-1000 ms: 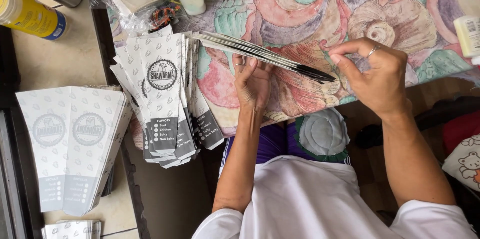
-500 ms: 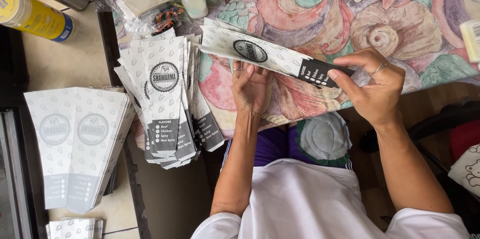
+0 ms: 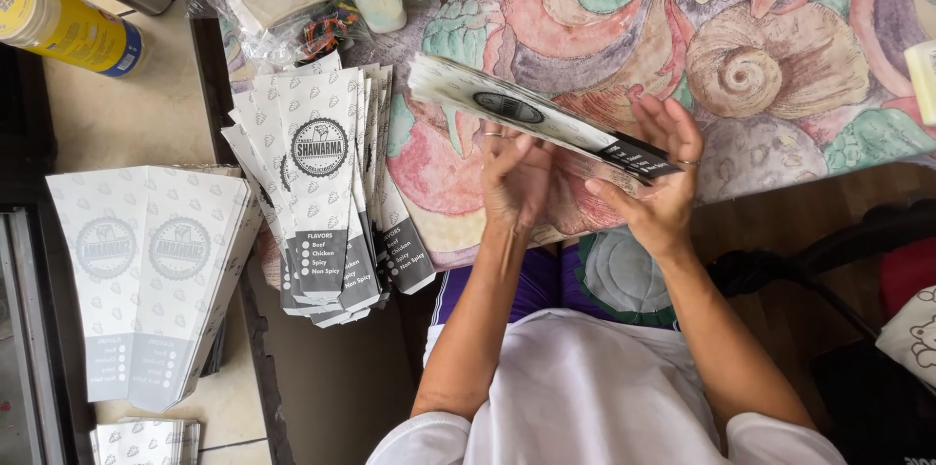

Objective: Applying glue to the edges of paper shawarma wrappers and stacking them for assembly.

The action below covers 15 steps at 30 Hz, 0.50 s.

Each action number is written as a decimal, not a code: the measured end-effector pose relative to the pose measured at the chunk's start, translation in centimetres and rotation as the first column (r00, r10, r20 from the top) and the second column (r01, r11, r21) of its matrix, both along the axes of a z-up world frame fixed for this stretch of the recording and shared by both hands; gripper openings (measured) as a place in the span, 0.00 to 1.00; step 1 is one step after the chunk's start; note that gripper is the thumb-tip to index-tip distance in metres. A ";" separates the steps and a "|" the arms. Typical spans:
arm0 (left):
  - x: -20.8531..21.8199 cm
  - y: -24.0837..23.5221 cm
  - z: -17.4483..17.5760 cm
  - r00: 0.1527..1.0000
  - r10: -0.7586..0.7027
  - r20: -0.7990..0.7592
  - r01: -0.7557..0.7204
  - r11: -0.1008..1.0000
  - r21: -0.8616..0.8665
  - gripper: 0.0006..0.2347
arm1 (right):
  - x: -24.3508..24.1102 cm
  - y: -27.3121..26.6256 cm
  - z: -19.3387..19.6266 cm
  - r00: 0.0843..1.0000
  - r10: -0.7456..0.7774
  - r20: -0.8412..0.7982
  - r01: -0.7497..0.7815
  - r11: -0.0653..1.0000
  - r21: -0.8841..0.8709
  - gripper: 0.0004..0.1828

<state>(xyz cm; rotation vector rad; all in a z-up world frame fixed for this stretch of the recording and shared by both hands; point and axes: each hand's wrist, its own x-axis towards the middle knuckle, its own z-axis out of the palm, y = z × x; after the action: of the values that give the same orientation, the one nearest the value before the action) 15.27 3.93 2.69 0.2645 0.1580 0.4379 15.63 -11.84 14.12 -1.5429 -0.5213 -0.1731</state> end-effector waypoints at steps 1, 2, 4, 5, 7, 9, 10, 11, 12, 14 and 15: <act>0.4 -0.8 -3.5 0.999 -0.033 -0.026 0.033 0.999 -0.003 0.24 | 0.0 0.7 0.4 0.999 0.006 0.032 -0.007 0.999 0.036 0.51; -0.2 -0.3 -2.0 0.999 -0.035 -0.027 0.035 0.999 -0.001 0.24 | 0.4 -0.2 -0.9 1.000 0.004 0.031 -0.005 0.999 0.038 0.51; -1.0 0.8 0.9 0.999 -0.031 0.014 0.032 0.997 -0.069 0.23 | 1.5 -2.0 -3.6 0.989 -0.052 -0.138 0.058 0.998 0.039 0.22; -1.7 2.5 2.8 0.999 -0.032 0.016 0.033 0.997 -0.066 0.23 | 2.1 -3.0 -3.6 0.989 -0.053 -0.136 0.059 0.997 0.042 0.22; -3.6 5.8 6.3 0.987 0.157 -0.020 -0.155 0.985 0.070 0.27 | 3.1 -5.4 -3.6 0.991 -0.018 -0.135 0.014 1.000 -0.026 0.21; -5.3 7.5 8.2 0.969 0.242 -0.037 -0.210 0.899 0.384 0.35 | 4.2 -6.3 -2.7 0.991 0.057 -0.122 -0.059 0.998 -0.012 0.23; -6.2 8.2 9.1 0.944 0.328 -0.029 -0.230 0.719 0.656 0.43 | 4.5 -6.9 -2.2 0.985 0.132 -0.112 -0.133 0.991 -0.004 0.25; -6.6 8.3 9.6 0.947 0.319 -0.032 -0.220 0.721 0.656 0.43 | 4.3 -6.8 -2.1 0.986 0.122 -0.115 -0.123 0.992 -0.004 0.25; -7.0 8.3 10.1 0.957 0.283 -0.060 -0.128 0.602 0.788 0.41 | 4.1 -6.7 -2.0 0.980 0.137 -0.144 -0.129 0.990 0.065 0.26; -7.1 8.4 10.5 0.964 0.248 -0.093 -0.032 0.457 0.889 0.38 | 3.8 -6.7 -1.9 0.974 0.150 -0.171 -0.128 0.983 0.134 0.27; -7.0 8.4 10.3 0.964 0.255 -0.079 -0.034 0.410 0.911 0.38 | 3.8 -6.8 -2.0 0.986 0.101 -0.134 -0.077 0.981 0.179 0.19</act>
<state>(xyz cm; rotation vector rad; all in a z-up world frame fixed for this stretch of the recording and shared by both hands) 8.26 12.34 13.02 1.4253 0.1327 0.6493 19.41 -18.62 12.11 -1.3485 -0.4494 -0.0374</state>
